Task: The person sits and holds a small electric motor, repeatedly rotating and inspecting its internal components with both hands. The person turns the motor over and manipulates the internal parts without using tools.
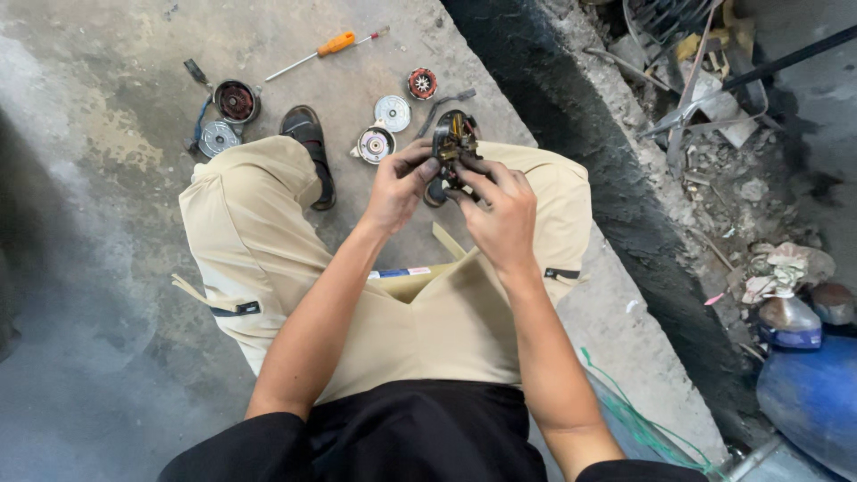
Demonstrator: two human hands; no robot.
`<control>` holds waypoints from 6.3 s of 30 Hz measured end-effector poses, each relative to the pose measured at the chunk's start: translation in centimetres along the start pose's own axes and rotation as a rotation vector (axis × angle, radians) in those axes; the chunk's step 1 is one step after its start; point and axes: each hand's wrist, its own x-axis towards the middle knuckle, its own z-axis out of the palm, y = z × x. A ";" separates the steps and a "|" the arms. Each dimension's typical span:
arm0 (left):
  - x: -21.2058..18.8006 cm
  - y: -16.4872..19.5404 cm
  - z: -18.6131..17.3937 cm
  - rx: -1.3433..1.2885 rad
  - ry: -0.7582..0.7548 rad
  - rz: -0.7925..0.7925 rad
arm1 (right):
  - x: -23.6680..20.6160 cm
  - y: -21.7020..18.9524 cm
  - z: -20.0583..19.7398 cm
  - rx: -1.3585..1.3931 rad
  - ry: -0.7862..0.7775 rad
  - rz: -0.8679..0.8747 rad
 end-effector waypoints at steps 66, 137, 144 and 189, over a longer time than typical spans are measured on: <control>-2.0 -2.8 1.2 -0.029 0.466 -0.024 | 4.7 -0.8 -0.4 0.358 -0.167 0.017; -3.0 0.1 1.8 -0.342 0.284 -0.025 | 1.0 -2.8 -0.7 -0.115 0.035 -0.201; -3.2 2.5 2.4 -0.285 0.155 0.087 | 2.5 -2.4 -2.6 -0.069 -0.083 -0.332; -4.7 1.9 2.5 -0.233 0.157 0.355 | 0.5 -4.8 1.8 0.036 0.189 -0.325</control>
